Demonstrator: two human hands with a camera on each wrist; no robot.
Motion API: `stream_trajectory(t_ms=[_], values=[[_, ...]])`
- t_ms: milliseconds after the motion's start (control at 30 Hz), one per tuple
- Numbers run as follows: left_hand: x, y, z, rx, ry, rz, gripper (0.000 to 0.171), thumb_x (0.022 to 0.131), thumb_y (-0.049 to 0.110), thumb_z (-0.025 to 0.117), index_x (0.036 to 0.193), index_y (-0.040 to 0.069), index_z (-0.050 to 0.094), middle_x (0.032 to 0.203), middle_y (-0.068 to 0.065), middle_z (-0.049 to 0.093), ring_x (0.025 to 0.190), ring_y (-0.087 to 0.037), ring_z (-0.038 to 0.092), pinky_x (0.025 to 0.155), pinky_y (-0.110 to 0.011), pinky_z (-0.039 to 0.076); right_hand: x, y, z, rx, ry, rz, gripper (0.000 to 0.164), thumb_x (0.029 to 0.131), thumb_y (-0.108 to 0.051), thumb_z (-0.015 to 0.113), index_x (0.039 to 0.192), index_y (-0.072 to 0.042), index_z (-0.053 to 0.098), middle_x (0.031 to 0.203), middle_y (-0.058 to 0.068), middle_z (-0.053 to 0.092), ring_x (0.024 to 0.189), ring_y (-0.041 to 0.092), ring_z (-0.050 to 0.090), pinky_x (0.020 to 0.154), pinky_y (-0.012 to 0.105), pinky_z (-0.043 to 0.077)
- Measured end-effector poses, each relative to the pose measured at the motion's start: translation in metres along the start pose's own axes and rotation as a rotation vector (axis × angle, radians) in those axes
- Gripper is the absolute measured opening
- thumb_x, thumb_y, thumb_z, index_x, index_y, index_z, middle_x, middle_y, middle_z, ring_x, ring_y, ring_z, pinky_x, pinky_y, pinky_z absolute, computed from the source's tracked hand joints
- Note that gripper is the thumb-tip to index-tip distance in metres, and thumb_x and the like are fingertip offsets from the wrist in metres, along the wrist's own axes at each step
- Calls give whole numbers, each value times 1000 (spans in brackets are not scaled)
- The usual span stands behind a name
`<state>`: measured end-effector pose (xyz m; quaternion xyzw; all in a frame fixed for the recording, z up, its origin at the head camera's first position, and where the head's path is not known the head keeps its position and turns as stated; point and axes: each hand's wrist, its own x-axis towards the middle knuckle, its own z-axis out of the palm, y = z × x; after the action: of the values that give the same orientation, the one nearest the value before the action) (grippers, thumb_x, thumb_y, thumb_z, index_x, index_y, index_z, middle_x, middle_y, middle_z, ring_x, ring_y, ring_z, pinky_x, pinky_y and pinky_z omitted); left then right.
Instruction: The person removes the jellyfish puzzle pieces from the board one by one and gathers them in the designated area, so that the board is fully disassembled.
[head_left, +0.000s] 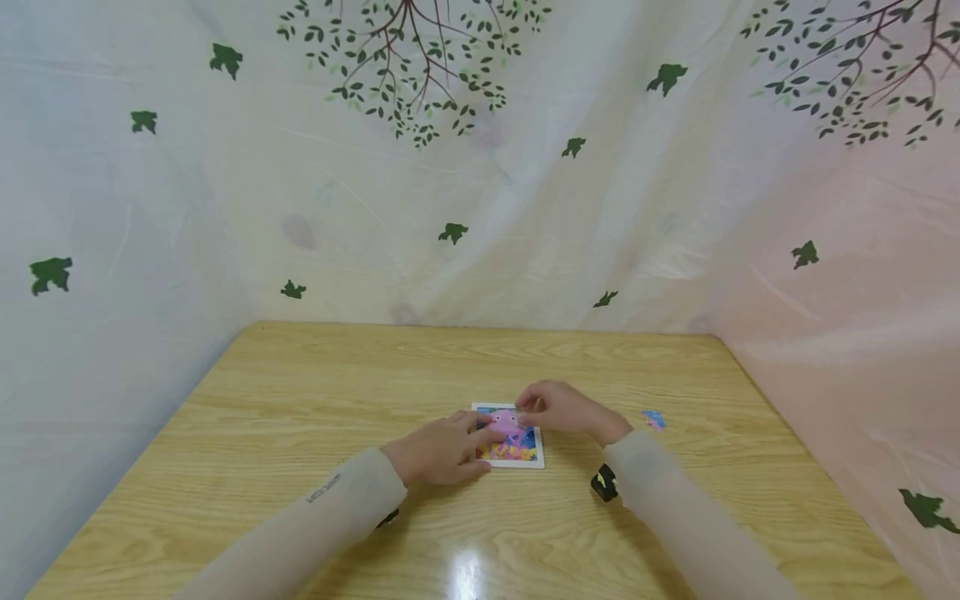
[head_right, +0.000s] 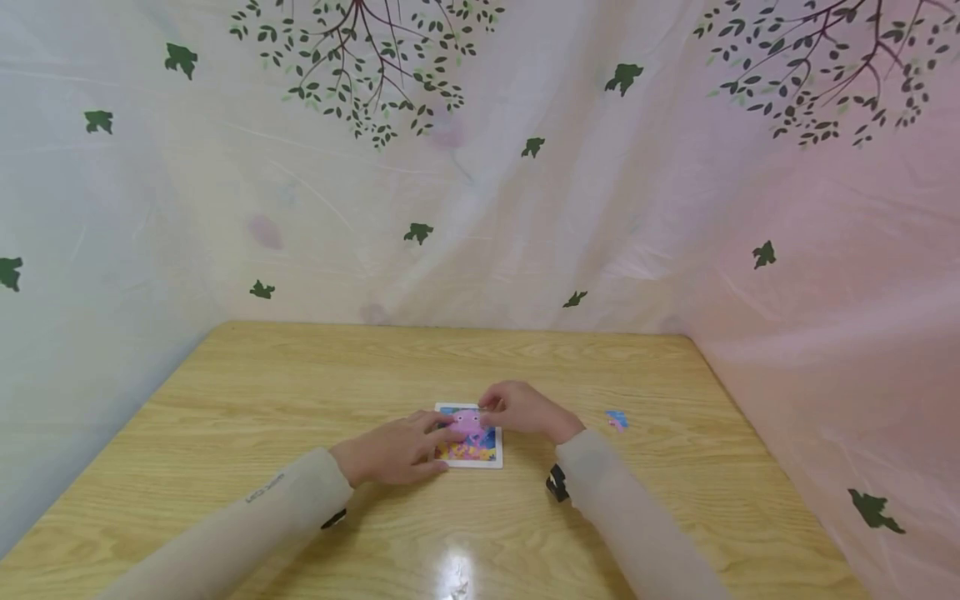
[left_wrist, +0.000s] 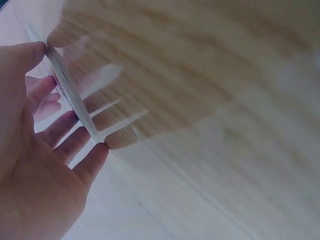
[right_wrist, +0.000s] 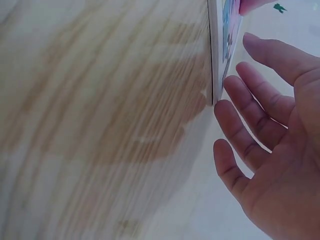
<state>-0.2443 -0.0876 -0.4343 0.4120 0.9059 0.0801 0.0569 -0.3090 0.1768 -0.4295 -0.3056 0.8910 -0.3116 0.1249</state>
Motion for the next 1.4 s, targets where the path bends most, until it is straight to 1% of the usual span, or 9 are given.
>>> stream_trajectory(t_ms=[133,233,400,533,700,867,1000,1133,1400], values=[[-1,1,0,12,7,14,50,107,36,58,153,18,52,155,-15,47,142,-37,47,115,-51,42,4,-5,4,-36,1,7,25,97,-17,73,115,-1,72,104,3,70,92,13,60,83,33,54],[-2,2,-1,20,8,21,50,107,36,58,153,17,52,154,-15,48,141,-37,48,115,-51,43,6,-11,7,-64,2,33,25,95,-17,75,114,-1,73,100,2,69,90,14,59,82,34,53],[-1,2,-1,15,2,20,49,107,35,57,153,16,52,154,-15,47,143,-37,46,116,-51,42,8,-20,9,-135,18,110,23,95,-19,77,113,-5,73,100,0,68,90,15,59,85,38,54],[-1,2,-1,17,2,19,49,107,35,58,153,16,52,154,-15,47,142,-36,47,115,-50,43,11,-24,9,-169,23,162,21,95,-21,78,111,-8,74,98,-1,67,89,14,59,85,38,54],[-1,1,-1,12,4,24,49,107,34,58,152,16,52,153,-14,47,136,-32,51,112,-47,46,11,-24,10,-192,27,175,18,94,-22,79,106,-9,75,97,-2,69,89,14,61,86,39,55],[-1,-1,-1,-2,-5,15,49,107,35,58,152,17,53,152,-14,48,135,-30,52,111,-46,47,10,-25,11,-192,35,184,18,94,-23,79,106,-10,76,100,-1,72,94,15,64,90,40,57],[-3,0,-3,-27,-17,0,49,107,34,58,153,17,52,152,-13,48,136,-30,50,111,-47,48,10,-26,12,-174,42,186,20,94,-23,80,108,-9,76,102,1,72,96,16,65,92,40,57],[-4,2,-5,-38,-31,-8,50,107,34,58,154,17,51,153,-13,47,138,-30,49,111,-48,47,10,-25,13,-134,46,184,20,94,-21,80,107,-7,75,100,1,71,94,16,65,90,40,57],[-3,2,-5,-33,-37,-2,50,108,35,57,154,17,51,153,-12,48,139,-30,48,112,-47,46,12,-18,13,-49,46,199,19,94,-18,79,105,-7,68,96,0,66,88,14,60,83,35,55]])
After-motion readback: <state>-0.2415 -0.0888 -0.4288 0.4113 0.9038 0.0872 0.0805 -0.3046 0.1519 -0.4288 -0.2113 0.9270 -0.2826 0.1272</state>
